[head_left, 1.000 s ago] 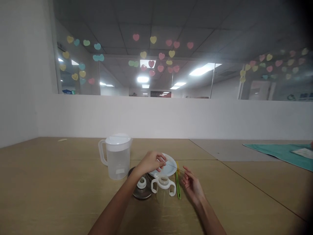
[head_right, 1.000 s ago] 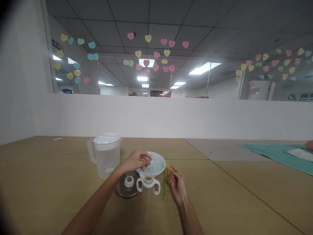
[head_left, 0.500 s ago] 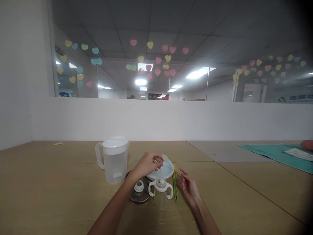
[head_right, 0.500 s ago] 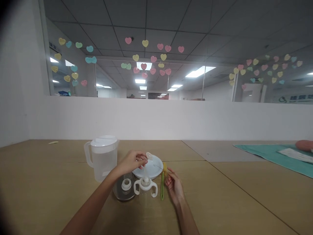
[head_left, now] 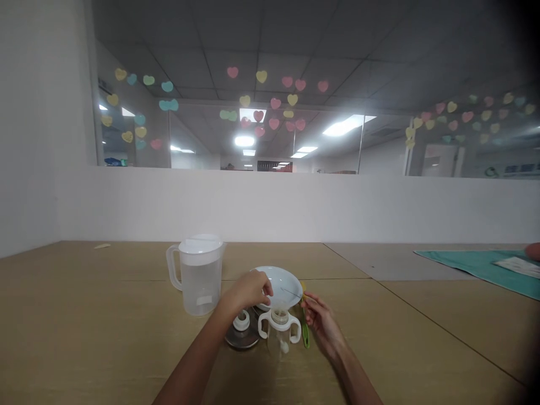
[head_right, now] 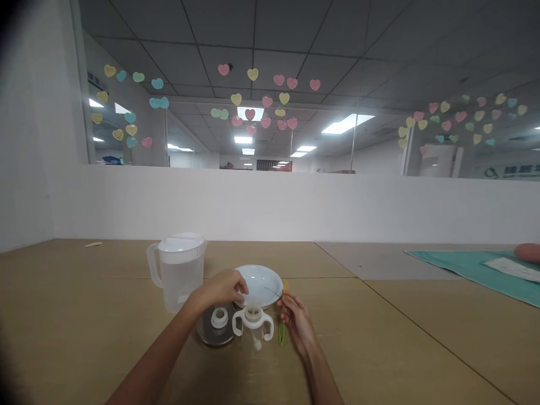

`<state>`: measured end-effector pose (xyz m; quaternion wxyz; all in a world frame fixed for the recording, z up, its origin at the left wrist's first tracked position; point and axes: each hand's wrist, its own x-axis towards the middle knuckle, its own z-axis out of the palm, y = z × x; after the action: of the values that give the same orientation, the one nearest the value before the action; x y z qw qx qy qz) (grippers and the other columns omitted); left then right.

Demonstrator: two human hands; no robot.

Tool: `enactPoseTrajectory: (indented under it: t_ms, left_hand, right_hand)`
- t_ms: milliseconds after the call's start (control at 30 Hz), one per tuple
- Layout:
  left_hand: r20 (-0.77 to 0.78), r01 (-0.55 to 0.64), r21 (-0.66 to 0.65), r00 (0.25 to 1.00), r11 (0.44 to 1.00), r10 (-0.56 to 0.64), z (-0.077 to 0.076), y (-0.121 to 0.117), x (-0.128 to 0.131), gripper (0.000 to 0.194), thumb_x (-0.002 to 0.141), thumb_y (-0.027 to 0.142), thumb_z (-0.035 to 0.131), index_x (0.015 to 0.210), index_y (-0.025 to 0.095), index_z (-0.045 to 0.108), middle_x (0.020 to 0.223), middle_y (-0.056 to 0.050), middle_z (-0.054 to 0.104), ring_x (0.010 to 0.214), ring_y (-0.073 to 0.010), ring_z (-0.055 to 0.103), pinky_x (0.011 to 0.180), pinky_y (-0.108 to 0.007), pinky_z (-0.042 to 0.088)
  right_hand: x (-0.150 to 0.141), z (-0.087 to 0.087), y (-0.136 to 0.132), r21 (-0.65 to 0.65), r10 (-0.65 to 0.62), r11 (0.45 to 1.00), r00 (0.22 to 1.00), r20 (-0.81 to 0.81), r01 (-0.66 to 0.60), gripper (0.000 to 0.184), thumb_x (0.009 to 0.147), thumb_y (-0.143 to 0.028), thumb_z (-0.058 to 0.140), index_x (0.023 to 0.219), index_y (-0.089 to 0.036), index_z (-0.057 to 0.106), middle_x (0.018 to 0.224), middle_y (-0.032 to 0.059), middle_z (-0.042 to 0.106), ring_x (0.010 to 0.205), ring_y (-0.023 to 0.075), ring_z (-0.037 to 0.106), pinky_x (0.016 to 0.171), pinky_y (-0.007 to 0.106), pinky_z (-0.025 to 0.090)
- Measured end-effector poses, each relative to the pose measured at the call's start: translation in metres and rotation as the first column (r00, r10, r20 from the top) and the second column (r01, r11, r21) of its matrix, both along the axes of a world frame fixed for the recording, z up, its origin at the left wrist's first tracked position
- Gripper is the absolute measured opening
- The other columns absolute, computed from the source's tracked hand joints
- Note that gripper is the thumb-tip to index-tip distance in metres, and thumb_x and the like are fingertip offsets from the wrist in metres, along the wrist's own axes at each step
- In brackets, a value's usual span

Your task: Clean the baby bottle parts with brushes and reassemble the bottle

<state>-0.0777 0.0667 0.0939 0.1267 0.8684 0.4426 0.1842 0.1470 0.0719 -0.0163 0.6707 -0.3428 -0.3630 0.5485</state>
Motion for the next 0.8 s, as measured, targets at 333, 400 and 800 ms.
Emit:
enactPoseTrajectory:
  t_ms: [333, 400, 800]
  left_hand:
    - [-0.175, -0.328, -0.104, 0.935, 0.939, 0.307, -0.035, 0.021, -0.007, 0.022, 0.036, 0.006, 0.077, 0.051, 0.016, 0.064, 0.051, -0.009, 0.064, 0.063, -0.0288, 0.065, 0.062, -0.035, 0.051]
    - [-0.163, -0.34, -0.076, 0.932, 0.938, 0.324, -0.035, 0.02, -0.008, 0.021, 0.038, 0.006, 0.077, 0.053, 0.016, 0.064, 0.054, -0.011, 0.065, 0.068, -0.0303, 0.066, 0.066, -0.036, 0.051]
    - [-0.199, 0.209, 0.337, 0.969, 0.918, -0.148, 0.023, -0.057, 0.038, 0.018, 0.078, 0.013, 0.051, 0.082, 0.02, 0.068, 0.086, -0.007, 0.068, 0.082, -0.0211, 0.061, 0.07, -0.027, 0.045]
  right_hand:
    - [-0.012, 0.003, -0.001, 0.142, -0.233, 0.967, 0.961, 0.146, 0.213, 0.04, 0.052, -0.039, 0.08, 0.079, -0.014, 0.063, 0.06, 0.0034, 0.066, 0.034, 0.0053, 0.037, 0.034, 0.019, 0.026]
    - [-0.014, 0.001, -0.005, 0.206, -0.356, 0.928, 0.904, 0.236, 0.311, 0.036, 0.056, -0.042, 0.077, 0.076, -0.015, 0.064, 0.05, -0.0005, 0.06, 0.035, 0.0067, 0.037, 0.035, 0.02, 0.027]
    - [-0.029, -0.001, -0.036, 0.89, -0.899, 0.372, 0.341, 0.276, 0.262, 0.05, 0.056, -0.046, 0.072, 0.099, -0.024, 0.062, 0.1, 0.0131, 0.066, 0.1, 0.0336, 0.057, 0.089, 0.053, 0.04]
